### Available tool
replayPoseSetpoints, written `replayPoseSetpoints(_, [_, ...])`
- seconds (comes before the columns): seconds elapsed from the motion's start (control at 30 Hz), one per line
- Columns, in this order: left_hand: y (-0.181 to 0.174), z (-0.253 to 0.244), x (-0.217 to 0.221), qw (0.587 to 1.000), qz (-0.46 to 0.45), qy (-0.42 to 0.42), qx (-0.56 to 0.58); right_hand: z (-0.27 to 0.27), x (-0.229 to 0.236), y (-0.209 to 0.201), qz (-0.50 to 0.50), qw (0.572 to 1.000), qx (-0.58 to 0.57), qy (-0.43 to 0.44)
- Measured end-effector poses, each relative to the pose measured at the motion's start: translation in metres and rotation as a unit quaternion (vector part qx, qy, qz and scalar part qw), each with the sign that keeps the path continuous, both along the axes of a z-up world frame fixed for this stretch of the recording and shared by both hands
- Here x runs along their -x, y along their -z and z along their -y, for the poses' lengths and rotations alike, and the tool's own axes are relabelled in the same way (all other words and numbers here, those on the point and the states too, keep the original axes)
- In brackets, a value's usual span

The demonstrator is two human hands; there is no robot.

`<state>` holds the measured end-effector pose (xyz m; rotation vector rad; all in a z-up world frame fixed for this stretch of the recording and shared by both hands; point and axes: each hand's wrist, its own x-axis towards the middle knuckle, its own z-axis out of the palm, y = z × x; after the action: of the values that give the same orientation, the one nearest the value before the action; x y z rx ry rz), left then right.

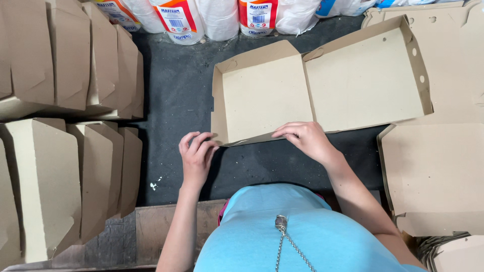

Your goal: The person folds multiple cardboard boxes by hand, one at a time, by bending the flaps and tucking them into place to form the base and lid.

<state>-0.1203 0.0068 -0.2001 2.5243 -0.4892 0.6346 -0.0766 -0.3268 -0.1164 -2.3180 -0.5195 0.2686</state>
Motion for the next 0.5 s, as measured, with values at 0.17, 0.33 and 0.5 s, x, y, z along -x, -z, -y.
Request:
replayPoseSetpoints(0.17, [0.021,-0.003,0.002,0.986,-0.060,-0.044,0.148,0.001,-0.003,0.000,-0.050,0.998,-0.031,0.028])
replayPoseSetpoints(0.33, [0.017,0.006,0.006,0.986,-0.038,-0.028,0.161,0.001,-0.009,0.005,-0.066,0.996,-0.056,0.028])
replayPoseSetpoints(0.5, [0.013,0.006,0.012,0.975,-0.049,-0.030,0.215,0.005,-0.011,0.011,-0.082,0.992,-0.096,0.025])
